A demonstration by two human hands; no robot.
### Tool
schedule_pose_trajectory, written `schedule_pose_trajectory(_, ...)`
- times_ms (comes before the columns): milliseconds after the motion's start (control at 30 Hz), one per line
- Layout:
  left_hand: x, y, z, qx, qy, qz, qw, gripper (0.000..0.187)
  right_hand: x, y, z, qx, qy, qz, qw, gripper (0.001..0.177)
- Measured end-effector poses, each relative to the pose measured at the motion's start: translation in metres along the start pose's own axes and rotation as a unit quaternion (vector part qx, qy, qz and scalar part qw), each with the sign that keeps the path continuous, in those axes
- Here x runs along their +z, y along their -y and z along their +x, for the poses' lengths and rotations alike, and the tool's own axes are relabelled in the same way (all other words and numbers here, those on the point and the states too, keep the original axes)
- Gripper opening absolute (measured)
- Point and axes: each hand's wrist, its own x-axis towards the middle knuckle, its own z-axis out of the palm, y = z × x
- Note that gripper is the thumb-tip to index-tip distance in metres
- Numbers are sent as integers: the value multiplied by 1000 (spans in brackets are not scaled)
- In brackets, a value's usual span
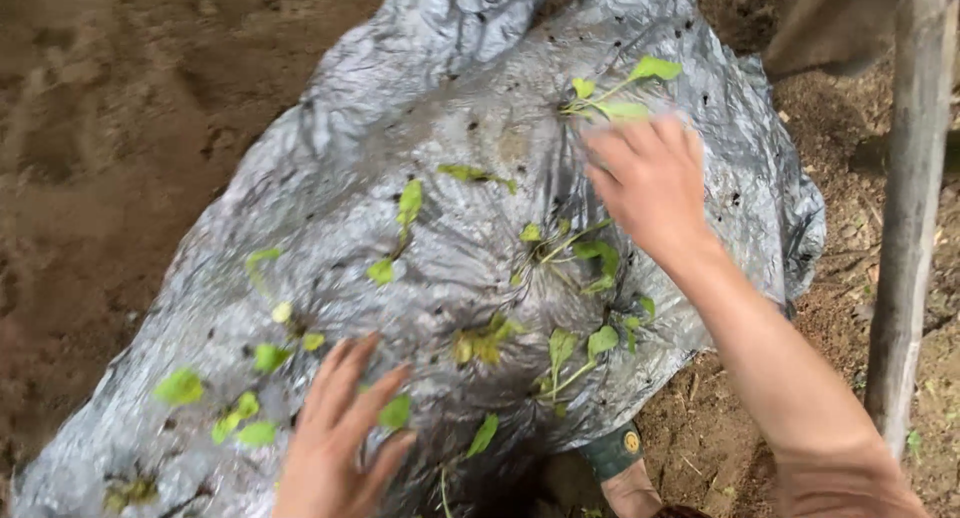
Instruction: The person plants small green seedlings into pre-cut holes in a black plastic sheet laid over a soil bed. They use their hands to insert the seedlings and press the plastic around the base. Finally, they water the newly planted seedlings using a yellow watering can.
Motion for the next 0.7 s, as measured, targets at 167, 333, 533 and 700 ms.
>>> schedule_pose_trajectory(167, -39, 102, -203, -11, -111, 63, 992, 61, 32, -29, -79, 99, 14, 176, 979, 45)
schedule_pose_trajectory(333, -41, 91, -440, -339, -293, 7, 894, 60, 63, -10, -80, 205, 79, 225, 949, 74)
schedule_pose_trajectory(533, 84, 24, -610, -528, -492, 18, 691, 35, -2, 110, -35, -1, 98, 421, 902, 56)
schedule_pose_trajectory(700, 141, 4, -622, -663, -478, -124, 563, 41, -92, 246, -23, -183, 129, 264, 938, 50)
